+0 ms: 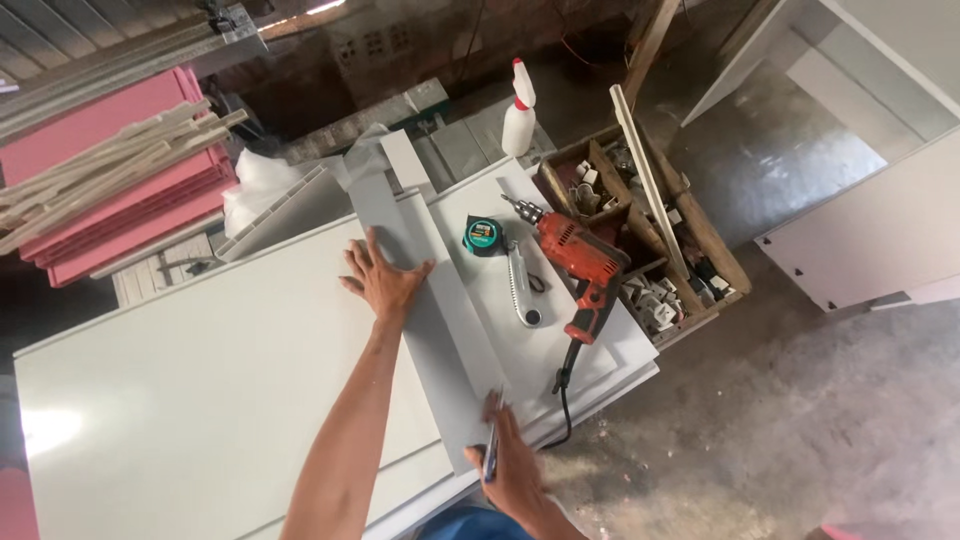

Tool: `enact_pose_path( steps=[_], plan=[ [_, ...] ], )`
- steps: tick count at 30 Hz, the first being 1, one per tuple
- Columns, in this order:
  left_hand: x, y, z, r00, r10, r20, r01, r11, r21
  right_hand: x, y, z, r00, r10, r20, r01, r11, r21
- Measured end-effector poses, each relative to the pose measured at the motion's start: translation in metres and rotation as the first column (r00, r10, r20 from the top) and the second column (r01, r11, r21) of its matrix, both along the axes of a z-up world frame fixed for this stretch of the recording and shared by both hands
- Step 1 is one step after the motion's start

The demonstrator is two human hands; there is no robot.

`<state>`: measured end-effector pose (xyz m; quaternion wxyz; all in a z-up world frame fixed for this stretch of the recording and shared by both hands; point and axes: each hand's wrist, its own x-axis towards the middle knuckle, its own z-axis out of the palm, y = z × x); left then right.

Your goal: The person measures and marks a white board with a tape measure and a pen, and handles several white strips and panels in a workshop.

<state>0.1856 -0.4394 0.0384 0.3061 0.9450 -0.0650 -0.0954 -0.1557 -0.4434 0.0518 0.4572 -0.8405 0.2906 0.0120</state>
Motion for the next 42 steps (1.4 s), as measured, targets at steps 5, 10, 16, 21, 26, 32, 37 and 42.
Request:
enact_pose_path(
  steps=[5,10,16,21,26,32,37,42],
  plan=[
    [-0.001,0.002,-0.006,0.998,-0.007,0.059,0.008,1.000,-0.021,-0.012,0.000,-0.031,0.939,-0.130,0.318,0.068,0.978,0.196],
    [-0.006,-0.002,0.009,0.999,0.023,0.025,-0.021,0.997,-0.072,-0.013,0.002,0.003,0.910,-0.250,0.331,0.130,0.929,0.346],
    [-0.008,-0.002,0.014,1.000,0.016,0.015,-0.015,0.998,-0.054,-0.019,0.013,-0.027,0.862,-0.269,0.430,0.170,0.952,0.254],
    [-0.007,-0.001,0.010,1.000,0.002,0.025,-0.001,0.999,-0.047,-0.014,0.008,-0.018,0.849,-0.329,0.413,0.204,0.926,0.317],
    [-0.010,-0.004,0.009,0.999,0.024,0.027,-0.023,0.999,-0.039,-0.015,0.007,-0.015,0.851,-0.301,0.431,0.193,0.941,0.277],
    [0.000,-0.003,0.000,0.996,0.046,0.082,-0.043,0.999,-0.031,-0.014,0.007,-0.025,0.918,-0.322,0.233,0.283,0.941,0.187],
    [-0.005,-0.006,0.011,0.998,0.053,0.021,-0.052,0.998,-0.039,-0.016,0.008,-0.028,0.880,-0.349,0.322,0.299,0.934,0.194],
    [-0.005,-0.005,0.010,0.999,0.027,0.035,-0.026,0.999,-0.033,-0.014,0.010,-0.028,0.874,-0.399,0.277,0.318,0.902,0.293]
  ],
)
